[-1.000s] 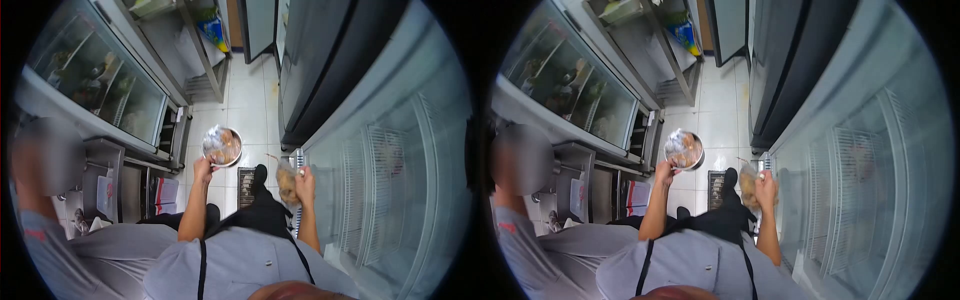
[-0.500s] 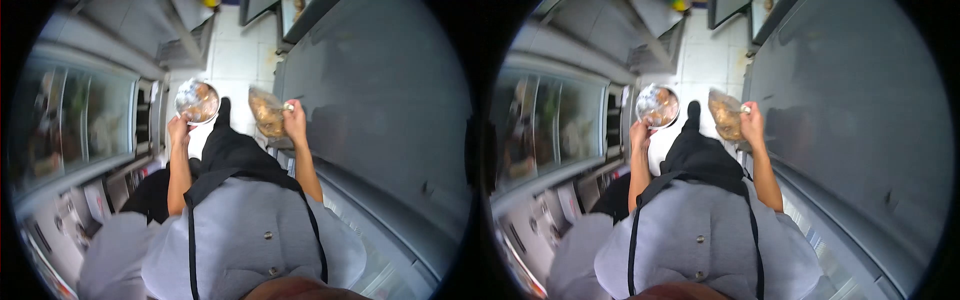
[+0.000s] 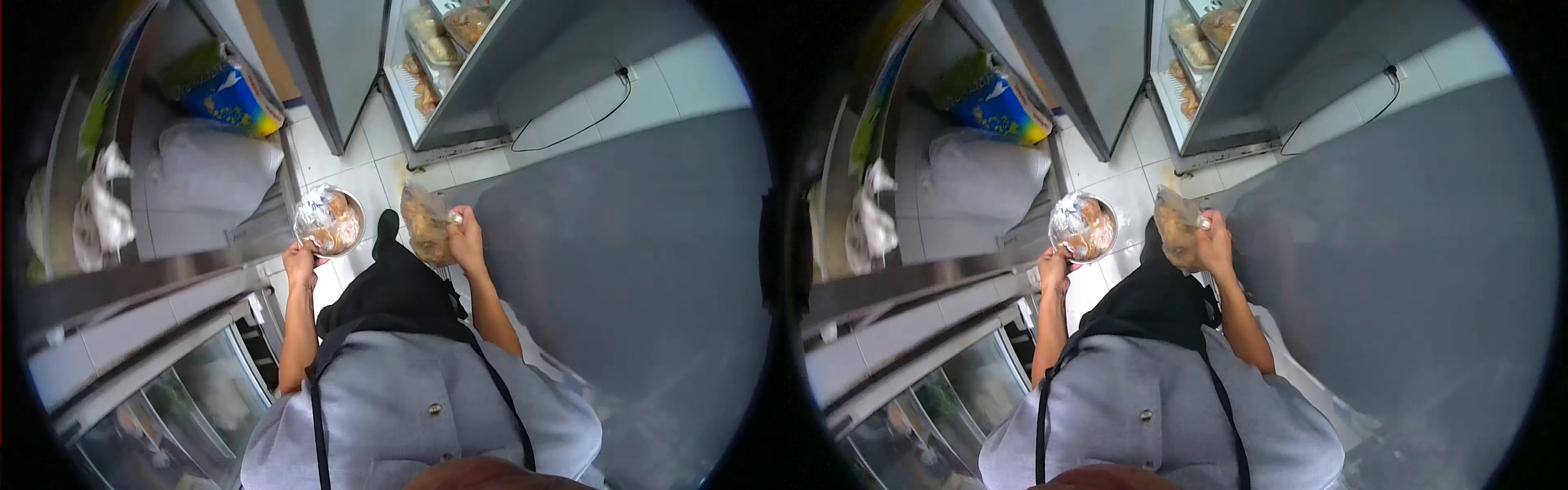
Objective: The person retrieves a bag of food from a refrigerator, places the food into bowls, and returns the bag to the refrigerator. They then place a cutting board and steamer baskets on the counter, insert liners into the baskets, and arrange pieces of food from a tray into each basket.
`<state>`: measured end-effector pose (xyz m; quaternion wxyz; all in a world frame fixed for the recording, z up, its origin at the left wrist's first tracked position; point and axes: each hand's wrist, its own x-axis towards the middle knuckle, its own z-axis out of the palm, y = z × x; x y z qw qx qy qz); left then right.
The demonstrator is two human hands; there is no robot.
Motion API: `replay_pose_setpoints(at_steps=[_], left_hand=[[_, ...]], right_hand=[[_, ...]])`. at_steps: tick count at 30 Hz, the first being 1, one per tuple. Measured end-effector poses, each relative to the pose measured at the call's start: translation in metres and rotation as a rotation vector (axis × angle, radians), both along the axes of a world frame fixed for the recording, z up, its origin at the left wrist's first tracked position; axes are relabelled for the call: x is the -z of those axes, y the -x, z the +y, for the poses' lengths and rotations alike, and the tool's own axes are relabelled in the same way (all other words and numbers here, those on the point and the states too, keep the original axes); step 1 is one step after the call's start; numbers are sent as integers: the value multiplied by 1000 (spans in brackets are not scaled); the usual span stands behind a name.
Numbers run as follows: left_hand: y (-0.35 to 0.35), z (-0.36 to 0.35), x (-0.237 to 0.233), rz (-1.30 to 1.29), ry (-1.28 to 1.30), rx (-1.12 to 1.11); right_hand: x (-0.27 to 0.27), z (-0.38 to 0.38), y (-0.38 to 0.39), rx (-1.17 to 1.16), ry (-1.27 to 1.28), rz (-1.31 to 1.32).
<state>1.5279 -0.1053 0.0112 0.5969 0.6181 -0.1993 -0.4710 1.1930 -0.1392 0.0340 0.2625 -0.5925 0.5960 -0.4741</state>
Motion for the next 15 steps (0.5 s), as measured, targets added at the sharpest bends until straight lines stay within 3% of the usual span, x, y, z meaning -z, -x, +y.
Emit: replay_pose_setpoints(at_steps=[2, 4, 5, 6, 7, 9, 11, 12, 15], left_hand=[[2, 14, -3, 14, 49, 63], [14, 34, -36, -62, 120, 103], [9, 29, -25, -99, 160, 194], [12, 56, -29, -113, 134, 196], [16, 75, -35, -123, 160, 192], [32, 164, -65, -172, 146, 266], [36, 260, -56, -238, 140, 369], [-6, 107, -76, -210, 135, 447], [-20, 156, -115, -175, 184, 564]], right_hand=[[6, 19, -8, 11, 16, -63], [-12, 31, -11, 8, 42, -29], [6, 45, -21, 43, 8, -7], [7, 64, -21, 1, 38, -212], [5, 89, -21, 5, 66, -226], [7, 188, -29, 85, 96, -198], [1, 317, -24, 125, 20, -143], [-23, 183, -67, 167, 28, -56], [-39, 263, -101, 198, 58, -59]])
